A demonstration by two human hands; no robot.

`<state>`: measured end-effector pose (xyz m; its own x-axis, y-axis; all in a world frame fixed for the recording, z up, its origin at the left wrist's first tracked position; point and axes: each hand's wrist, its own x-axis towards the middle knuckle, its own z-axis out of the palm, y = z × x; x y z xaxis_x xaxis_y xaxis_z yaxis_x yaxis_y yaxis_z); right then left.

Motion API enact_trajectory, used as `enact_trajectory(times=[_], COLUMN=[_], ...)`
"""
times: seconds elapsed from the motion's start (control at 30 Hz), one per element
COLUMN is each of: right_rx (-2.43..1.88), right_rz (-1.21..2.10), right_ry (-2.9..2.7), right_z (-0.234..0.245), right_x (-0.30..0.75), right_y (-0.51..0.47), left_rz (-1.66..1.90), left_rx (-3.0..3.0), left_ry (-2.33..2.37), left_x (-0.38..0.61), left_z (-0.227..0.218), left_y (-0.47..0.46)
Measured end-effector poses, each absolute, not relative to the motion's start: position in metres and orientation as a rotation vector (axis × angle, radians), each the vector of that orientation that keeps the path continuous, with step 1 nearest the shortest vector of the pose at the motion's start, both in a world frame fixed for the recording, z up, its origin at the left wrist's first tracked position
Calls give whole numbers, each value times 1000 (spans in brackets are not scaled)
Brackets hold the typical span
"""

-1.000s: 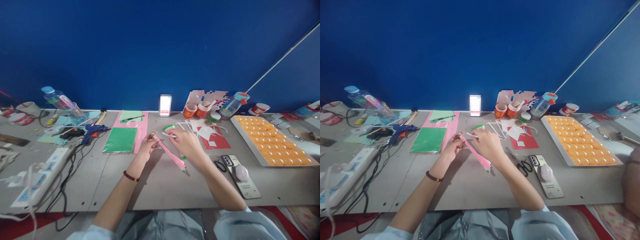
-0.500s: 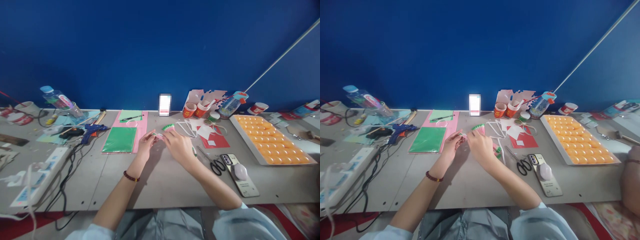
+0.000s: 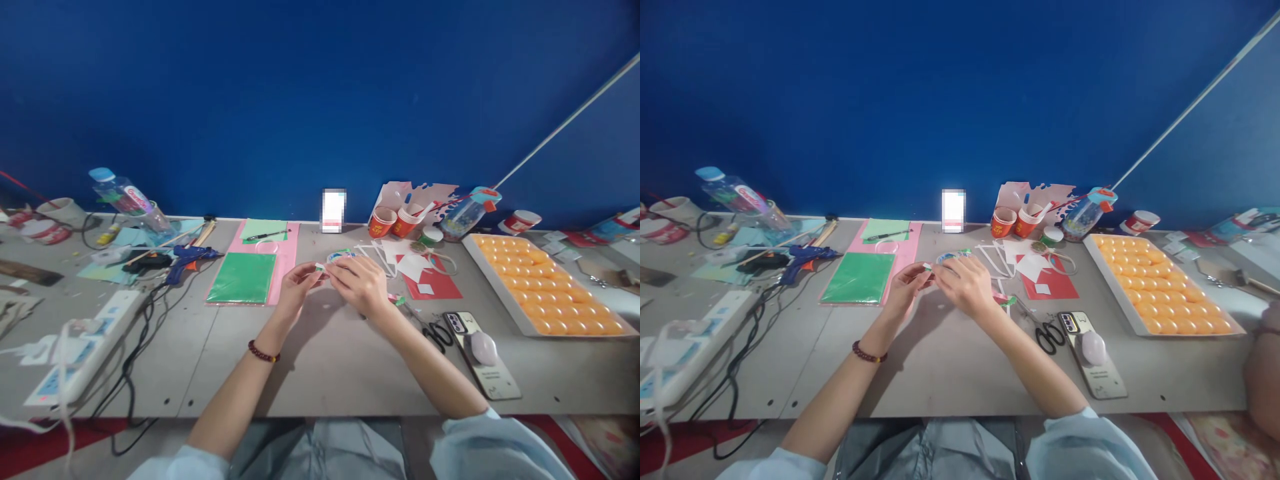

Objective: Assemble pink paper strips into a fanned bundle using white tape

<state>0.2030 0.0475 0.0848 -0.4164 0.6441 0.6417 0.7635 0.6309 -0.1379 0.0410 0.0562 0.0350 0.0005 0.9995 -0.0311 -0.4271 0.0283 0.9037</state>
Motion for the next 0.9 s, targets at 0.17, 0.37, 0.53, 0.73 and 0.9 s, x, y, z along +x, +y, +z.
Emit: enact_trajectory(times=[0.17,0.37,0.53,0.73,0.9], right_rx=[-1031,-998,-1004,-982,-986], right_rz=[-242,-244,-229,-253,-245], right_ry=[-2249,-2277,-2305,-2311,-2313], right_z=[83,82,81,81,80], right_x=[208,212,213,212,212], right_y=[49,51,52,53,53], left_rz=[1346,1357,1352,1349,1341], left_rx=[887,863,870,887,893], left_ry=[836,826,817,836,826], left_x=[38,36,34,34,33], left_z=[36,35,37,39,38], left_y=[56,59,58,57,57])
